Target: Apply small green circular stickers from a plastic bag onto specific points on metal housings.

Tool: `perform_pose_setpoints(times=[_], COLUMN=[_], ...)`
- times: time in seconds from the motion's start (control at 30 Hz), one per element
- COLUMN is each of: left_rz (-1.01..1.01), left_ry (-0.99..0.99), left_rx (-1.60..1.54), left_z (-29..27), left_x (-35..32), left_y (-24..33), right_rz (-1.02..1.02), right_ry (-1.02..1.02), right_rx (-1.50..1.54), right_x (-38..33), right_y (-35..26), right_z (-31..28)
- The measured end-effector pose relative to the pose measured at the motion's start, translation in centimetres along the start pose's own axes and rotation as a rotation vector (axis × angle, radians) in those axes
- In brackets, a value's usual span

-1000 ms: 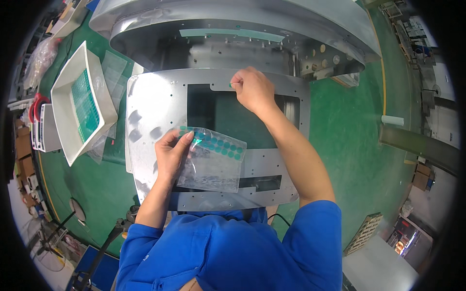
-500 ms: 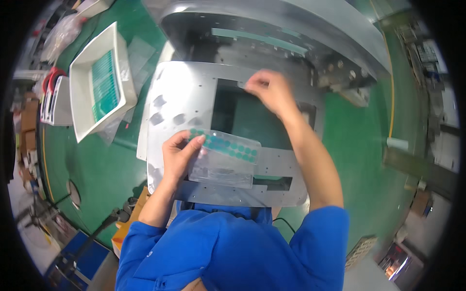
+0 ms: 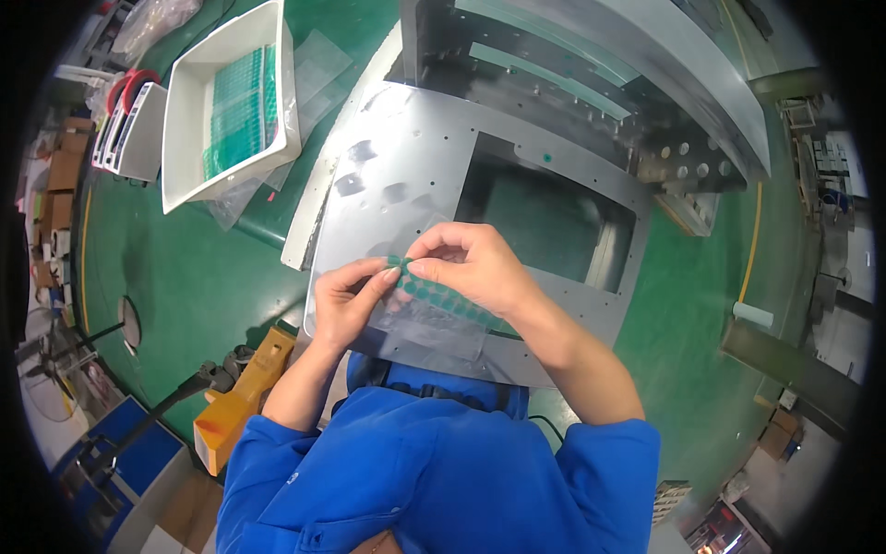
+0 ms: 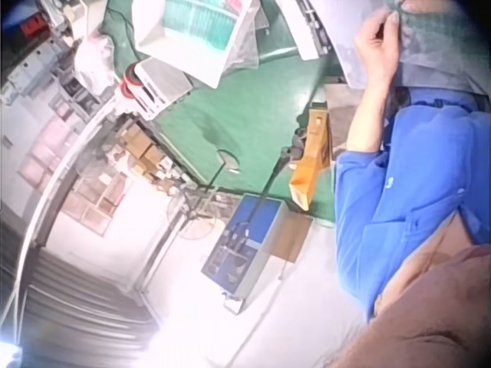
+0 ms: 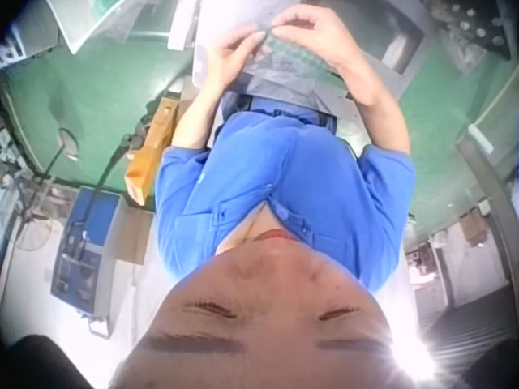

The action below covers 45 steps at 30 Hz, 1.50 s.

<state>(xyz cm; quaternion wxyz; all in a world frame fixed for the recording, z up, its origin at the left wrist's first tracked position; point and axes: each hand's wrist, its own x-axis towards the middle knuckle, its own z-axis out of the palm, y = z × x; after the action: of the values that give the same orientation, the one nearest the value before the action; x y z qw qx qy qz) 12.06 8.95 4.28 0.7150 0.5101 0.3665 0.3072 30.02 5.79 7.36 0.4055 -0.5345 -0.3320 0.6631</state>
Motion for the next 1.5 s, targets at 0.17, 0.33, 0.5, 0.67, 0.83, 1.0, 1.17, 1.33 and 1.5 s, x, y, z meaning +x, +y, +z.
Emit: perform_pose_setpoints(times=[0.17,0.33,0.5,0.67,0.83,1.0,1.17,1.33,1.5], left_rz=[-0.034,-0.110,-0.145,-0.148,-0.166,-0.172,-0.163,-0.167,-0.156], left_ry=[0.011,0.125,0.155,0.154,0.155,0.153,0.148,0.164,0.164], left_rx=[0.017,-0.069,-0.101,-0.122,-0.121,-0.132,-0.122,-0.125,-0.125], left_z=[-0.4,-0.3,-0.8,-0.8,-0.8,-0.8,-0.7,-0.7,-0.7], left_x=[0.2,1.2,1.5,1.6,1.7,1.9,1.8,1.8,1.7], left_y=[-0.8,-1.9,-3.3,-3.3,-3.1,-3.2,-3.1,-3.1,-3.1], right_rz=[-0.137,-0.421,-0.223,-0.132,-0.115,-0.081,-0.055,-0.075,-0.086], right_ry=[0.129,0.351,0.459,0.432,0.460,0.477,0.499,0.524,0.533], right_rx=[-0.079,-0.501,-0.633,-0.762,-0.822,-0.850,-0.905,-0.949,-0.932], right_x=[0.5,1.9,6.4,7.4,7.7,7.8,7.8,8.2,7.9], right_y=[1.5,1.9,1.9,2.2,2.2,2.1,1.9,2.1,1.9], right_z=[0.9,1.3,-3.0,-3.5,-3.4,-3.2,-3.0,-2.9,-2.8])
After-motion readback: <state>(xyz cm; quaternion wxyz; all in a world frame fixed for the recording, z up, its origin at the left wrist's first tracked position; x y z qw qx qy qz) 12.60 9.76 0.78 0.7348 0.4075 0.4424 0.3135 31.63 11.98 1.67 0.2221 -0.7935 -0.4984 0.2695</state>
